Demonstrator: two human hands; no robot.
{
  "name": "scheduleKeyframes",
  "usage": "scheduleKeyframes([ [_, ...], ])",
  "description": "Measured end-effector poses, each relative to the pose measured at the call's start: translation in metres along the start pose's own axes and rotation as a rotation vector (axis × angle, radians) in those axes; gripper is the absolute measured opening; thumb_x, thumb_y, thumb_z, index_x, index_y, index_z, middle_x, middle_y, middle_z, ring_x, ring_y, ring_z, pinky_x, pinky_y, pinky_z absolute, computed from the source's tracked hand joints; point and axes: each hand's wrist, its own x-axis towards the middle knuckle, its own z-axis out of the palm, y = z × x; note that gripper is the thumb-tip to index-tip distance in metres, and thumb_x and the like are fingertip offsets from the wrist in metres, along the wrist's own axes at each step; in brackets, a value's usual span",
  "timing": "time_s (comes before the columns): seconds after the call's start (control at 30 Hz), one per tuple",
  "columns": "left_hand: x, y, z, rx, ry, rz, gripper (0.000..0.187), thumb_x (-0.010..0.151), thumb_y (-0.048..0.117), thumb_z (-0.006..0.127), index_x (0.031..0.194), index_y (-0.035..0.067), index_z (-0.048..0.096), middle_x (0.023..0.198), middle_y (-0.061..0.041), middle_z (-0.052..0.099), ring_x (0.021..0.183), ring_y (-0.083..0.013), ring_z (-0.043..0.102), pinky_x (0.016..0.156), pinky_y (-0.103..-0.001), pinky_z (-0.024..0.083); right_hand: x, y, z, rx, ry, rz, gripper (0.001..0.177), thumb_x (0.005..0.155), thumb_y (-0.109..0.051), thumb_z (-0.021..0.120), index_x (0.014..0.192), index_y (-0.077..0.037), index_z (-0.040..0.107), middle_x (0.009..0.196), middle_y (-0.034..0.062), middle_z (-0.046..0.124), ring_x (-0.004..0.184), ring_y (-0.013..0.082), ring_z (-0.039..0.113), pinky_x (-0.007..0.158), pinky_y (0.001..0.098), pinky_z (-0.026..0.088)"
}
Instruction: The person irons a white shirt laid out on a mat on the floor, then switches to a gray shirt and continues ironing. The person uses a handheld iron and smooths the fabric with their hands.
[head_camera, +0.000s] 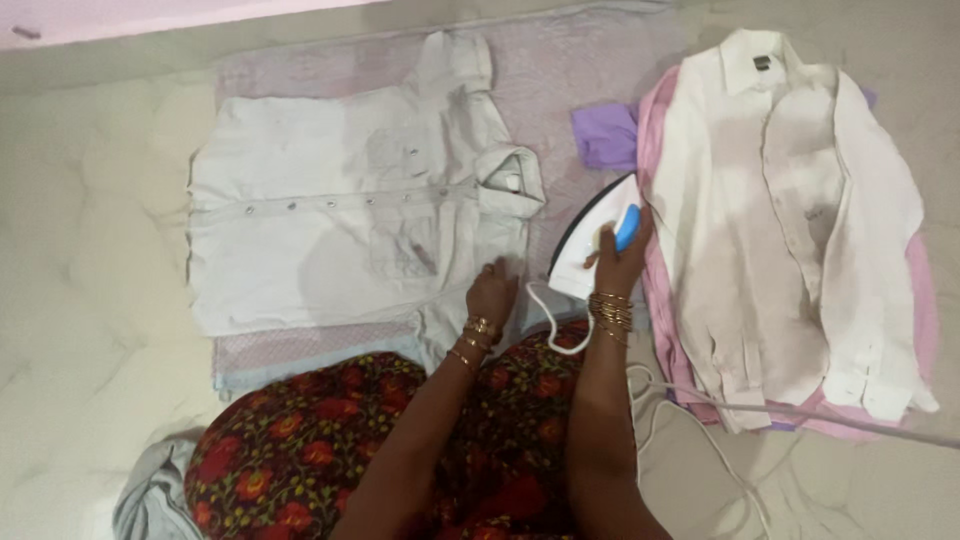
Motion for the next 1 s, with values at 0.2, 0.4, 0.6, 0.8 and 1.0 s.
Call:
scheduleKeyframes([
  [0.2,0.052,0.012,0.023,0.178,-0.046,-0.145,0.062,0.09,0.049,0.068,0.123,-0.002,0.056,0.115,-0.023,0.065,0.085,-0.0356,0.073,0.067,-0.045,0.06,0.004,-0.008,0.001,-0.044,-0.031,0.154,0.071,0.097,-0.005,0.065,0.16,-0.011,0.033,0.12,0.0127,0.066,0.07,0.0132,0.066,0.05,0.0267,0.058],
  [0.4,0.076,0.012,0.044,0.158,0.023,-0.228,0.045,0.093,0.043,0.064,0.11,0.001,0.062,0.104,-0.019,0.07,0.087,-0.0351,0.073,0.071,-0.045,0.06,0.012,-0.012,0.0,-0.066,-0.041,0.182,0.072,0.096,-0.009,0.066,0.159,-0.013,0.031,0.112,0.0116,0.068,0.063,0.014,0.066,0.049,0.0288,0.058],
  [0.6,0.089,0.001,0.066,-0.037,0.072,-0.19,0.027,0.095,0.03,0.059,0.093,0.005,0.07,0.091,-0.019,0.073,0.085,-0.04,0.071,0.075,-0.05,0.057,0.015,-0.014,-0.005,-0.128,-0.054,0.216,0.073,0.096,-0.014,0.065,0.159,-0.013,0.028,0.104,0.0115,0.07,0.056,0.015,0.066,0.05,0.0286,0.058],
  [0.8,0.095,0.032,0.072,-0.11,0.021,-0.2,0.031,0.098,0.033,0.056,0.101,0.005,0.069,0.093,-0.021,0.073,0.088,-0.0417,0.071,0.078,-0.052,0.057,0.016,-0.014,-0.003,-0.16,-0.063,0.214,0.071,0.096,-0.015,0.065,0.158,-0.013,0.031,0.102,0.0141,0.071,0.055,0.0165,0.067,0.049,0.0298,0.058],
  [1.0,0.114,0.024,0.045,0.056,0.056,-0.32,0.039,0.091,0.039,0.063,0.105,0.003,0.063,0.099,-0.02,0.072,0.084,-0.0407,0.071,0.071,-0.052,0.057,0.017,-0.013,-0.003,-0.197,-0.047,0.212,0.07,0.095,-0.016,0.066,0.157,-0.014,0.032,0.098,0.0136,0.072,0.053,0.0173,0.067,0.048,0.031,0.057],
])
